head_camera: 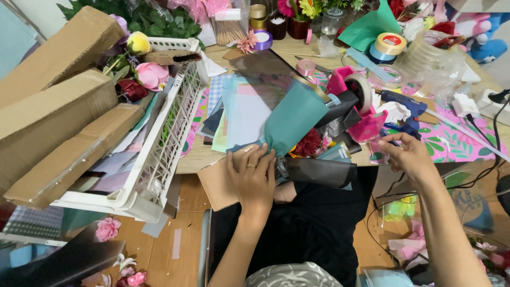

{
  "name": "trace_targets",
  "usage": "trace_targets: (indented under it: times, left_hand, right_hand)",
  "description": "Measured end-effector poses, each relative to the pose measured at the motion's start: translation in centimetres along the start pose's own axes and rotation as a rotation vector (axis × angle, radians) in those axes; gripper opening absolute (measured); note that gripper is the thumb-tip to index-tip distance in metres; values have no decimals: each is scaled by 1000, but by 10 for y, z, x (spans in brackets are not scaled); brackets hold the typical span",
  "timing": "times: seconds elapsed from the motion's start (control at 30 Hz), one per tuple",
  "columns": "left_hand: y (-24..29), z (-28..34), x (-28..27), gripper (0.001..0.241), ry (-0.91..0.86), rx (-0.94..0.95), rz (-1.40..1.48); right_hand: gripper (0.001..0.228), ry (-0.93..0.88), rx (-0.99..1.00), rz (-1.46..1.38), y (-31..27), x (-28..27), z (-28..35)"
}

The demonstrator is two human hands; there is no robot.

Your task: The person wraps a small bouquet of flowers in multiple layers of colored paper, securing each layer by hand and with tape.

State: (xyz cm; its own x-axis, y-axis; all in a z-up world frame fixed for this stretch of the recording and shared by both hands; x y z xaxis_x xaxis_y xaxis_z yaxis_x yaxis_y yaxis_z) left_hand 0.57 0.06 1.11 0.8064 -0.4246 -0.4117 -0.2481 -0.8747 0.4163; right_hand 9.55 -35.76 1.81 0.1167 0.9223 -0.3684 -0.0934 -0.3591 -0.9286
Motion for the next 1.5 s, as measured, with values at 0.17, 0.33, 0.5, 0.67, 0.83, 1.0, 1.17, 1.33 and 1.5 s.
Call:
trace_targets:
  times: [0.17,0.33,0.5,0.67,0.83,1.0,1.17,1.33,1.5]
  left_hand:
    - [0,-1,0,8,-10,0,-19]
    - [-1,2,0,7,-12,1,-16]
    - [-1,1,1,8,7,6,-11]
    - [-2,2,3,9,5,0,2]
    - [-4,3,4,9,5,5,-4]
    - [-4,4,5,7,1,-1,-15]
    - [-4,3,5,7,16,1,-4]
    - [-4,4,5,7,12,7,-7]
    - [-2,2,3,6,0,-1,-17]
  right_hand:
    - [7,-94,93,140,-22,-6,-20]
    - [10,-197,125,241,-45,-6,-27]
    - [19,-293,109,863,-83,-6,-31]
    - [14,-346,78,1210,-95,-5,-41]
    - [20,-406,64,1360,-99,0,-45]
    - [16,-488,144,1349,-106,1,-46]
    - [5,-468,221,1051,-94,-11,-61]
    - [8,-497,108,1330,-90,-6,-71]
    - [22,-650,207,1815,-98,6,-81]
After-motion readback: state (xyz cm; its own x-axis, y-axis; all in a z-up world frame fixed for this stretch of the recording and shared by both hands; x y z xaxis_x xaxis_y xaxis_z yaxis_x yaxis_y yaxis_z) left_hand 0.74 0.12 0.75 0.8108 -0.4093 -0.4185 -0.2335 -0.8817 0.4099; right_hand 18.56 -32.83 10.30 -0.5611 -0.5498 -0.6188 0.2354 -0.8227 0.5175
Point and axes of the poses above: each hand's wrist, its own z-axis away from the middle knuckle, its own x-axis out of the palm, y = z × x, the point moved 1 cm from there along -z, towards the middle knuckle, and after that the axes turned 5 degrees about -x, right-handed, at the moved point
